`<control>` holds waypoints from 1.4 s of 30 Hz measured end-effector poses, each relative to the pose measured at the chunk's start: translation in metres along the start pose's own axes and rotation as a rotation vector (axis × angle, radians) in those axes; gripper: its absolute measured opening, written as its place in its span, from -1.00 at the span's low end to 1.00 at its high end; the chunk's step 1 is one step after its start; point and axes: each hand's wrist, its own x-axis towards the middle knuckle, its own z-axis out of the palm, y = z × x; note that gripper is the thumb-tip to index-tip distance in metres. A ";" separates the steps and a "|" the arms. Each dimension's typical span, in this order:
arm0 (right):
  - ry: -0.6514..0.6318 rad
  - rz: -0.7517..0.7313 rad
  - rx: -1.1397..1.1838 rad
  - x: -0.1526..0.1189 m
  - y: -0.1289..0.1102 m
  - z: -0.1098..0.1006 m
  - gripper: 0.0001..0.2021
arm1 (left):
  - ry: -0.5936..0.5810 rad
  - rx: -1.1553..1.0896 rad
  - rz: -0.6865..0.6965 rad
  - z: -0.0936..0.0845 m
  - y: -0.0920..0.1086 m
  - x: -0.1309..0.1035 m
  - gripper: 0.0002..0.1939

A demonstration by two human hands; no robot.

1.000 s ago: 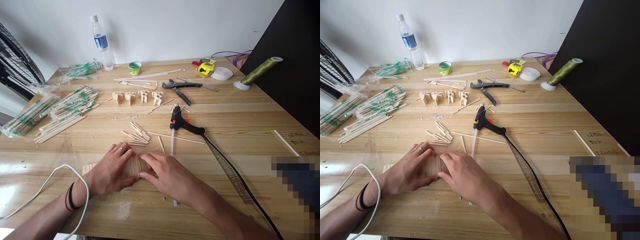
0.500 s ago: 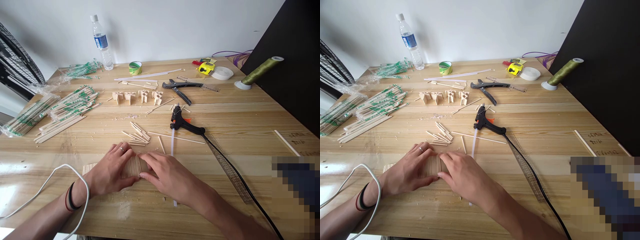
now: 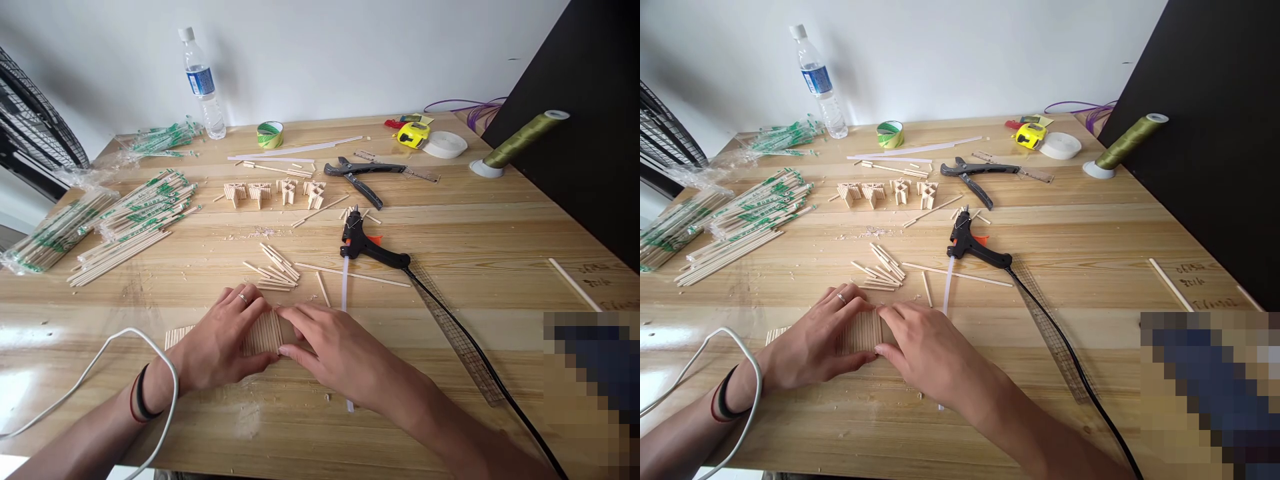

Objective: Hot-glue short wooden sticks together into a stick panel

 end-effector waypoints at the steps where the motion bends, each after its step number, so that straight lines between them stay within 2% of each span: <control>1: -0.003 0.004 0.005 0.000 0.000 0.000 -0.71 | 0.002 -0.001 0.000 0.000 0.000 0.000 -0.60; 42: -0.009 0.015 0.046 0.001 0.000 -0.004 -0.73 | -0.001 0.015 0.010 0.001 -0.001 0.000 -0.58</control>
